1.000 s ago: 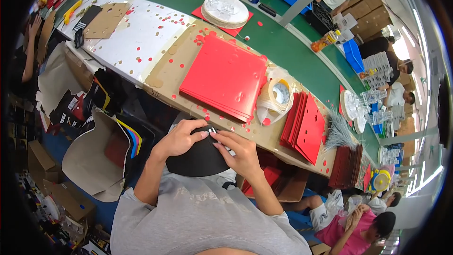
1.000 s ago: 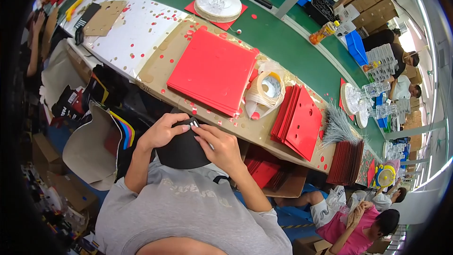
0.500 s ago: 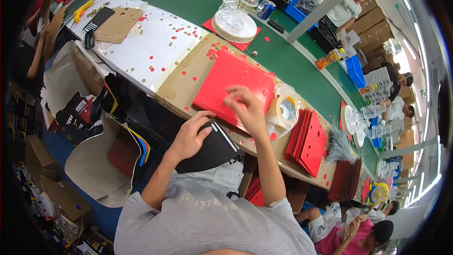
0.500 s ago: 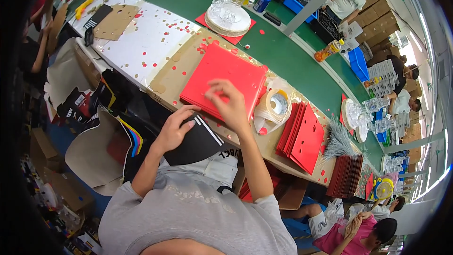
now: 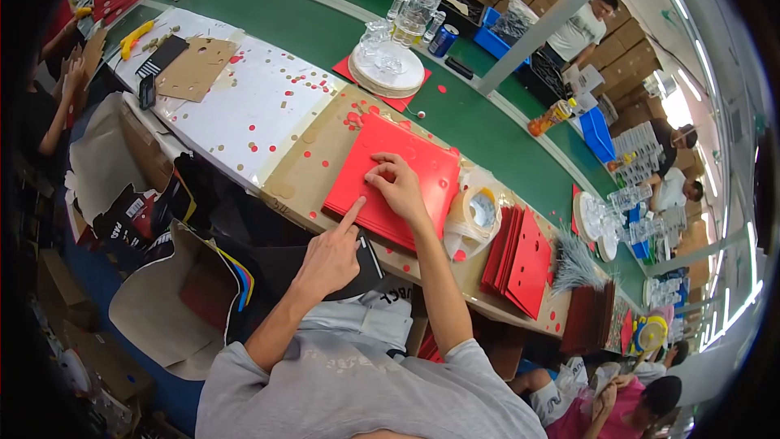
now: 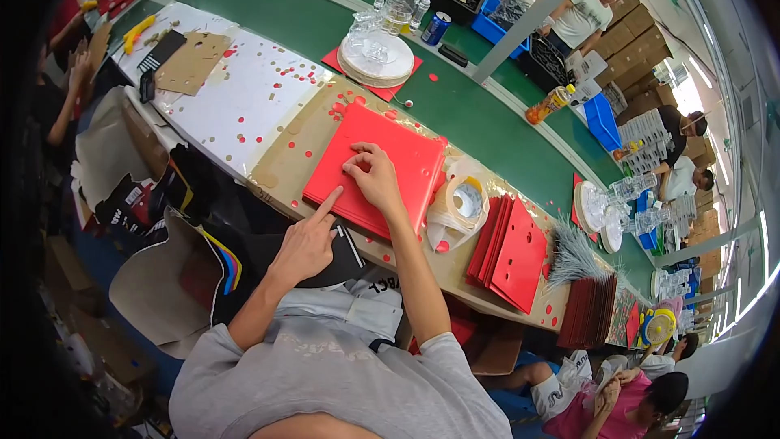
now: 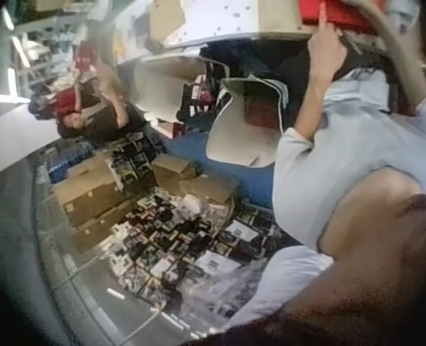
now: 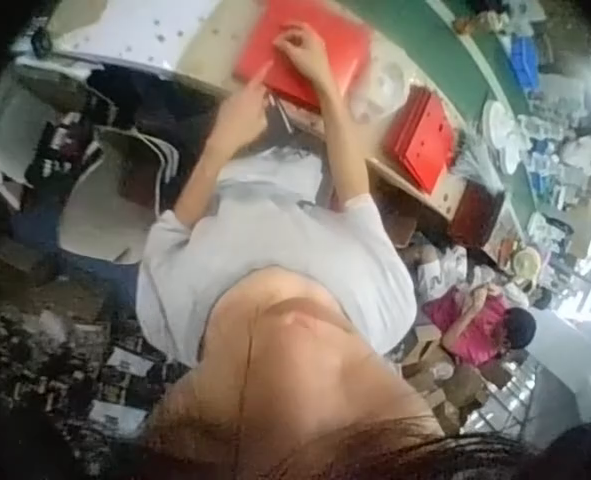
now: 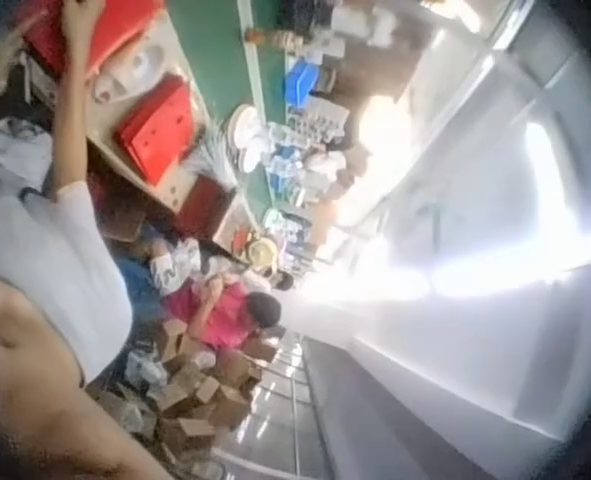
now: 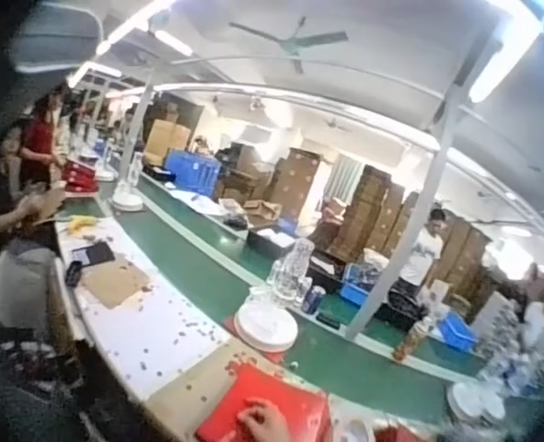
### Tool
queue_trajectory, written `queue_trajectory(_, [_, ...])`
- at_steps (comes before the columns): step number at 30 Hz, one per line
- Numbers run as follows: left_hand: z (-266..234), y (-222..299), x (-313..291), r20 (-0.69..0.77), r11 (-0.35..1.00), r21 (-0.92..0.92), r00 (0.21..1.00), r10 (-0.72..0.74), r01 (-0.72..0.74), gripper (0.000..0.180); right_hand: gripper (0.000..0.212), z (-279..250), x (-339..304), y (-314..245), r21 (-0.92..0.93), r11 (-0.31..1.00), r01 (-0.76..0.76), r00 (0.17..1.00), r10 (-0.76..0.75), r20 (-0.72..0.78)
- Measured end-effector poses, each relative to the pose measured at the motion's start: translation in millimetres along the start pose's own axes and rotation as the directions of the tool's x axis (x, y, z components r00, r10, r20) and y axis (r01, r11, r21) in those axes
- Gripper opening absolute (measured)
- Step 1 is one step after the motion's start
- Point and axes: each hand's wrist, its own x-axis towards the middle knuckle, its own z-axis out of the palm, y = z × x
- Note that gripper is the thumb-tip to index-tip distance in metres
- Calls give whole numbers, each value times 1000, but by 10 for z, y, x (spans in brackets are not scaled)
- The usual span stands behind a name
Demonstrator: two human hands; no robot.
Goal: Applying small circular components or labels to red plastic folders on an assembly line.
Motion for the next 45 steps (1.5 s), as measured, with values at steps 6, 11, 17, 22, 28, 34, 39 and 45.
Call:
queue_trajectory(6, [1,12,14,-13,1000,11,1000,8,-8,12,14,-7,-1,12,-10,1000,-8,1000,7,-6])
queue_trajectory(11, [39,-24,18,-48,998,38,998,46,-44,12,12,26,-16,5,-75,997,17,1000,-19,-22])
queue_trajectory(17, [60,4,-2,-44,999,27,999,32,-31,10,14,75,-53,27,-231,964,132,983,-158,-98])
queue_trajectory(22, [76,-11,-12,-56,999,13,998,38,-38,9,18,71,-94,-19,-172,969,176,958,-209,-198])
queue_trajectory(28, [104,29,14,-178,996,-44,981,73,-83,17,19,-48,81,107,-121,980,157,952,-183,-244])
queue_trajectory(34, [85,-51,143,-80,998,-8,995,65,-66,28,31,-679,515,422,-719,692,70,921,-322,-221])
queue_trajectory(39, [144,-64,98,-74,998,-39,996,45,-48,29,36,-928,651,531,-632,769,-97,995,93,-40])
queue_trajectory(45, [161,-83,72,-102,996,-5,991,85,-86,32,56,-1019,676,203,-485,874,-32,994,-24,-110])
